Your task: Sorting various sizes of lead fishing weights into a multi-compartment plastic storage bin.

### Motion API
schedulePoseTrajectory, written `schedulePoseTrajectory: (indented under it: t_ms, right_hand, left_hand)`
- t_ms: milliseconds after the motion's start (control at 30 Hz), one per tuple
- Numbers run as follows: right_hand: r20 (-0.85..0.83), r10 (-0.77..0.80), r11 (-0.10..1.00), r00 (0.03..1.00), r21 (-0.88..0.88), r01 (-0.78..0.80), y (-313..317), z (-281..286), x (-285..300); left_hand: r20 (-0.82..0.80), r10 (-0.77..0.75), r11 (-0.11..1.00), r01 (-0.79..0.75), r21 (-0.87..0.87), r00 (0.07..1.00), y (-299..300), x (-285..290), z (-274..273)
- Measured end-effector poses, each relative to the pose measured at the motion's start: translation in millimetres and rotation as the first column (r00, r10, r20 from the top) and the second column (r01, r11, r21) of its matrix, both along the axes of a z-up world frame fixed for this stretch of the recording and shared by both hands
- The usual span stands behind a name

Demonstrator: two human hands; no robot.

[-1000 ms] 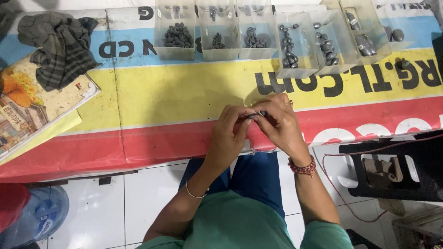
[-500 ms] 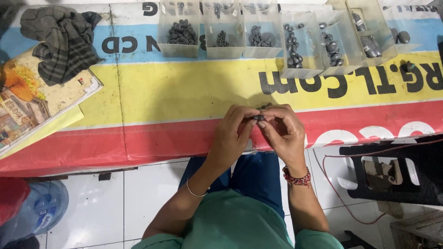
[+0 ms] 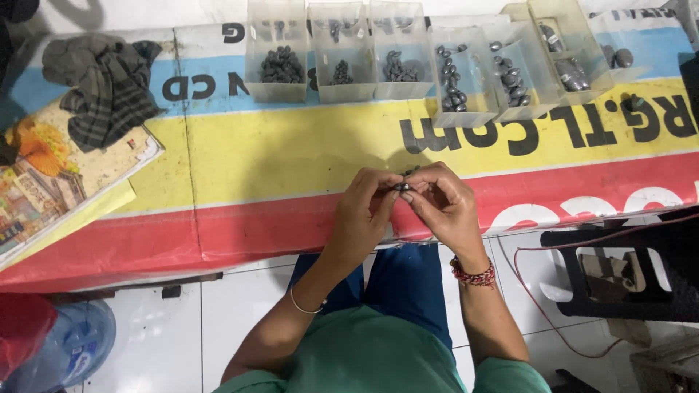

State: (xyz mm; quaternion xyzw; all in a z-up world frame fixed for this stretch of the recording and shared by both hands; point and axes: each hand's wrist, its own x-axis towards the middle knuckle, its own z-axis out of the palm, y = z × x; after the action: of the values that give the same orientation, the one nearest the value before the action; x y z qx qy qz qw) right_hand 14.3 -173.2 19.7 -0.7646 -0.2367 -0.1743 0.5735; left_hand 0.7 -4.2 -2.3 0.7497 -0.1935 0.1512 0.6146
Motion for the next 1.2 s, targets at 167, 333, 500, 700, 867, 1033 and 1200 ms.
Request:
schedulePoseTrajectory:
  t_ms: [167, 333, 500, 700, 867, 1033, 1200]
  right_hand:
    - [0.068, -0.044, 0.991, 0.997, -0.122, 0.052, -19, 21, 25]
    - [0.22, -0.147, 0.936, 0.964, -0.285, 0.208, -41, 47, 66]
    - [0.413, -0.124, 0.855, 0.902, -0.416, 0.308, -63, 51, 97]
    - [0.065, 0.032, 0.901, 0.997, -0.433, -0.001, -33, 49, 32]
    - [0.073, 0.065, 0.825, 0.995, -0.565, -0.013, -16, 11, 9]
    - [0.144, -0.005, 0.804, 0.99, -0.587, 0.09, -11, 0, 5]
    - [-0.102, -0.078, 0.983, 0.992, -0.176, 0.059, -2, 14, -7]
  left_hand:
    - [0.037, -0.061, 0.998, 0.059, 0.036, 0.997, -5, 16, -1]
    - [0.156, -0.1, 0.983, 0.073, 0.167, 0.983, -4, 51, 16]
    - [0.176, -0.168, 0.964, 0.125, 0.234, 0.97, -7, 81, 42]
    - [0.082, -0.227, 0.965, 0.213, 0.153, 0.971, 6, 74, 29]
    - [-0.014, -0.21, 0.969, 0.21, 0.128, 0.978, 19, 38, 19]
    - [-0.109, -0.223, 0.971, 0.231, 0.066, 0.969, 17, 13, 6]
    - [-0.098, -0.127, 0.989, 0.134, 0.058, 0.987, 7, 4, 2]
